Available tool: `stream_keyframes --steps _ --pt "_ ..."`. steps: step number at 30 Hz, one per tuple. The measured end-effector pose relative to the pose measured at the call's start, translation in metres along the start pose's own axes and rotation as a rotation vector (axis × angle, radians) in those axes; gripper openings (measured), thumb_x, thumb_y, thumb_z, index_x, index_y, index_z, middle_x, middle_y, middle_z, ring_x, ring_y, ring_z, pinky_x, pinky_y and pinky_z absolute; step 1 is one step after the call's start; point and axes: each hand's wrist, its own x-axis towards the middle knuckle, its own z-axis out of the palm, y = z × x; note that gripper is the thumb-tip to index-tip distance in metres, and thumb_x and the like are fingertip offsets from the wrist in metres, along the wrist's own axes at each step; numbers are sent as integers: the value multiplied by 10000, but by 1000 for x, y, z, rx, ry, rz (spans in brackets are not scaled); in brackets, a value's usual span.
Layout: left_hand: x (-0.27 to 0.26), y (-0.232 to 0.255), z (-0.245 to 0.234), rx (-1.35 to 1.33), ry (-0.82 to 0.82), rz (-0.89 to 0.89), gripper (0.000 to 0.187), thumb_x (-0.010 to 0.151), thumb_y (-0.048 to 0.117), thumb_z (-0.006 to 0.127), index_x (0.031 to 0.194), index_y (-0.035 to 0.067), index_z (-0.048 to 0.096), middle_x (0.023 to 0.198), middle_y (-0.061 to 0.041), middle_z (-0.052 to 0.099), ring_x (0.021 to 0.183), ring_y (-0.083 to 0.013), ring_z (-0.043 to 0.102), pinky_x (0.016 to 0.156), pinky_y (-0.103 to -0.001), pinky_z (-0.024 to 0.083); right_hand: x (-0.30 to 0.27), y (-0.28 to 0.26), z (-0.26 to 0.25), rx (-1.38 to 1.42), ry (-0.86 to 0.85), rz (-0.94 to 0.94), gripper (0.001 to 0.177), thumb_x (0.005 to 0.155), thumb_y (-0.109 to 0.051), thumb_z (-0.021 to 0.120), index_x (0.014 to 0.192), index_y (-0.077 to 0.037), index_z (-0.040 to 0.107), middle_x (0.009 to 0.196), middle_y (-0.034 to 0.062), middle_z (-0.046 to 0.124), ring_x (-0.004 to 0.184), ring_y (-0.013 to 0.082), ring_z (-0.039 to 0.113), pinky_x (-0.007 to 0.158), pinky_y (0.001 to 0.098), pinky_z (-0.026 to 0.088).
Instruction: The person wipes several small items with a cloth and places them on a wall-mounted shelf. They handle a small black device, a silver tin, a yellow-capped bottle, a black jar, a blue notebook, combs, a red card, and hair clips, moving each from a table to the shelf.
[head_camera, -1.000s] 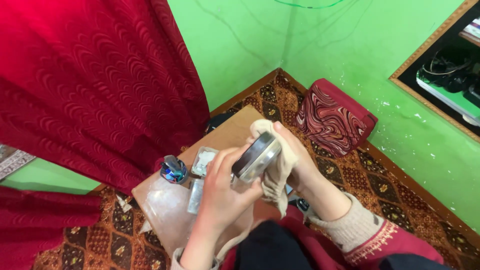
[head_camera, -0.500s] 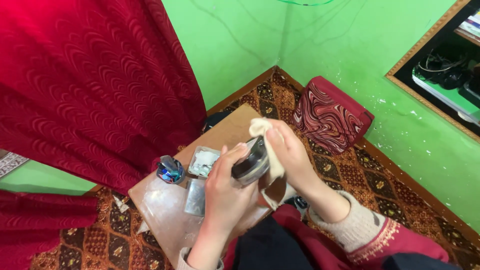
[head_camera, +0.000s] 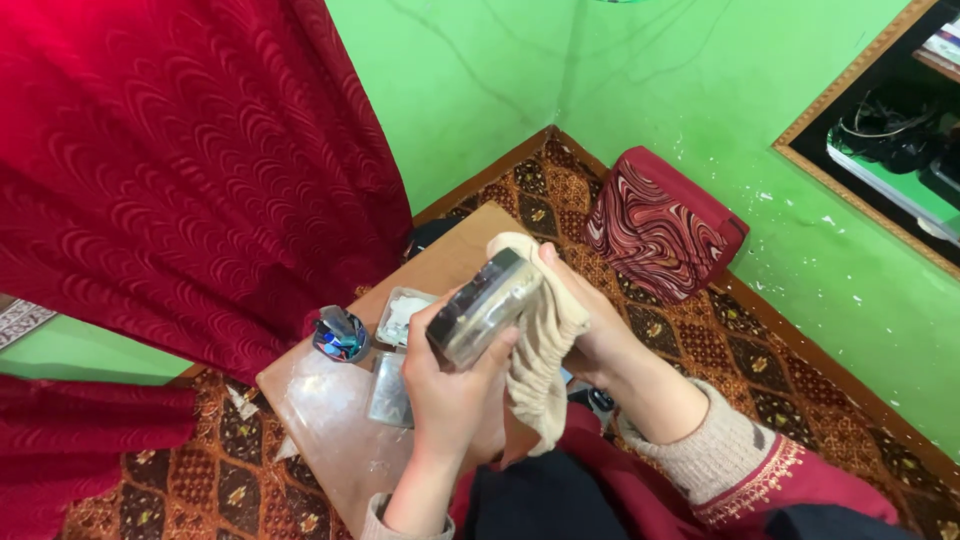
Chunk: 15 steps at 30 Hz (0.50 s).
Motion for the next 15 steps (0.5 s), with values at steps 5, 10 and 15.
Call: stream_keyframes --steps 5,10,15 --pt "9 8 -14 228 -209 70 526 757 444 795 1134 99 669 1057 -45 613 992 -196 621 889 -338 485 -3 -4 -4 -186 108 -155 543 926 -395 530 1295 -1 592 1080 171 667 897 288 651 812 407 543" --pt "11 20 -9 455 -331 -170 574 613 346 788 1169 282 658 987 24 794 885 -241 747 754 -361 526 -17 0 -2 -1099 48 -1033 441 1035 -332 498 1288 5 628 1303 196 638 1232 327 614 1089 453 473" --pt "12 37 -6 29 -237 -342 576 660 216 857 1186 125 642 1088 -60 764 966 -171 723 826 -297 578 -5 -6 1 -950 46 -821 459 1037 -337 445 1308 -20 636 1251 136 674 1169 223 618 1006 359 494"
